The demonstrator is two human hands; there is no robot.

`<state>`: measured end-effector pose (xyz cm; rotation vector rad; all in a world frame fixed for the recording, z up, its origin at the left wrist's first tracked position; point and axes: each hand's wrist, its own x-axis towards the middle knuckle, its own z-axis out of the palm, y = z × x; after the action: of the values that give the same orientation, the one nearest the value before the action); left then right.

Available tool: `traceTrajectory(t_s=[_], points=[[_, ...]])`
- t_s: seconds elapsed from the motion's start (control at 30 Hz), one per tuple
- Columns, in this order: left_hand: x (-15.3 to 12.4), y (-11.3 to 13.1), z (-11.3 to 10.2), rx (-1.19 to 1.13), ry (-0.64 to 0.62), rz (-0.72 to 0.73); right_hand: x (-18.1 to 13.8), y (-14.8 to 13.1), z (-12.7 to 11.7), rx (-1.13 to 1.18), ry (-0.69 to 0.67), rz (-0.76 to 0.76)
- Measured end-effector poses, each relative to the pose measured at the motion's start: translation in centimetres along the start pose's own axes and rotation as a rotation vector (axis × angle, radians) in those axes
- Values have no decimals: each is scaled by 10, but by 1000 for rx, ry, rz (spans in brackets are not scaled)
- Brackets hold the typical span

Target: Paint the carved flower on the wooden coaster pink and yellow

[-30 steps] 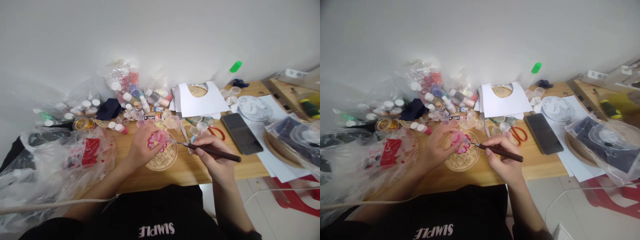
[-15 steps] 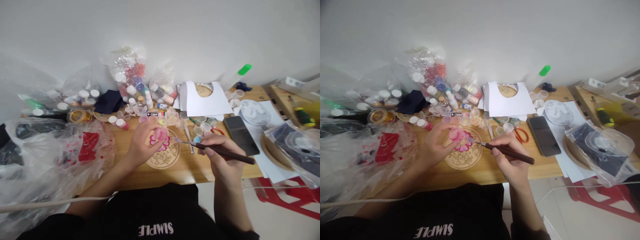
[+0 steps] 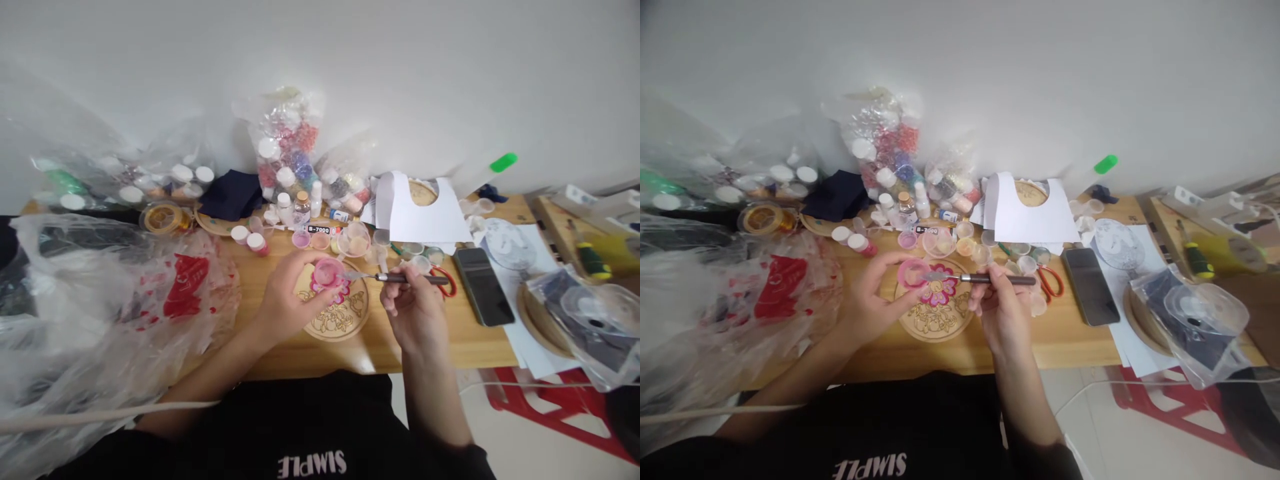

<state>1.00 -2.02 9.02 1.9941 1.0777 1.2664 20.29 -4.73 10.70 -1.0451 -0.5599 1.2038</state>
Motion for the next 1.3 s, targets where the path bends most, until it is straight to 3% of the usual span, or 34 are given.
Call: traceTrajectory(t_s=[0.33,0.67,1.13,1.3], points=[[-2,-3,-9,-37,50,-14,-5,3,11,-55,-110,-94],[-1,-7,-13,-60,87,-71,-18,-12,-4,-544,-379,-540],[-2,-9,-15,-9,71,-32,-17,-24,-8,-575,-369,-531],[-2,-9,-15,-4,88,-25,-20,-24,-8,-508,-250,-488]])
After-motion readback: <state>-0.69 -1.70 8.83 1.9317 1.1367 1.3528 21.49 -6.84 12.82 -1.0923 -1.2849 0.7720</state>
